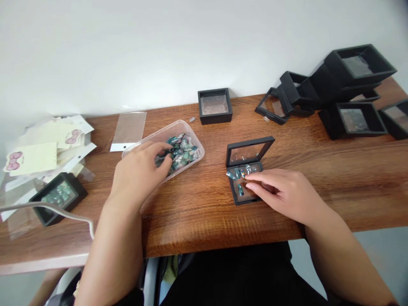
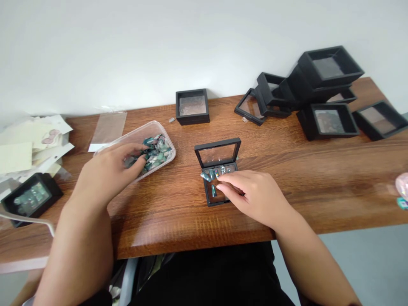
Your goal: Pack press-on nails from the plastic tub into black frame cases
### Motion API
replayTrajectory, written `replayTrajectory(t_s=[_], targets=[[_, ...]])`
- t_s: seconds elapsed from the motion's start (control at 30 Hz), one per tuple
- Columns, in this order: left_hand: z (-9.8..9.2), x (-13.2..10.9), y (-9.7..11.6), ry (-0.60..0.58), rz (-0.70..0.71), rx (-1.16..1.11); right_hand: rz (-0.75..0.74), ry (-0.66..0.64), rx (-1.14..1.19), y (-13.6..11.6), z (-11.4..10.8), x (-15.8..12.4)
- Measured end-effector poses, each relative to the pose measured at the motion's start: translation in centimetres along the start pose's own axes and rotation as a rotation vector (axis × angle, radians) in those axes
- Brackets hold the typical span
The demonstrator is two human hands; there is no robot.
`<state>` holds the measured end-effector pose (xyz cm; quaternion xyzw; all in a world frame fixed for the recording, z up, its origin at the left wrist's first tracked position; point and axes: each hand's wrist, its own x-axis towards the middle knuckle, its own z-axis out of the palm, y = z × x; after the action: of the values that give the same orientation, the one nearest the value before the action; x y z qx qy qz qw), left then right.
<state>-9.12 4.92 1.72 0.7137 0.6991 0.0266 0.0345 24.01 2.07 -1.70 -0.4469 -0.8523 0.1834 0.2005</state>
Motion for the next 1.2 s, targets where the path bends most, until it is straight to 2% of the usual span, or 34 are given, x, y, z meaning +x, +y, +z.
replayTrajectory(t_s=[0.27,0.4,0.77,1.2], targets=[[0.16,-0.05,0.11,0.014,0.053,-0.061,0.003,-0.008,-0.005,0.12,0.09,-0.04],[0.05,0.08,0.32,-0.027,0.048,-0.094,0.001,-0.008,-0.016,0.05,0.01,-0.01],[0.0,-0.02,0.57,-0.043,0.145,-0.075,0.0,-0.001,-0.026,-0.02,0.0,0.02],[-0.2,-0.01,0.87,-0.035,0.145,-0.028,0.004,-0.005,-0.027,-0.1,-0.1,0.03]])
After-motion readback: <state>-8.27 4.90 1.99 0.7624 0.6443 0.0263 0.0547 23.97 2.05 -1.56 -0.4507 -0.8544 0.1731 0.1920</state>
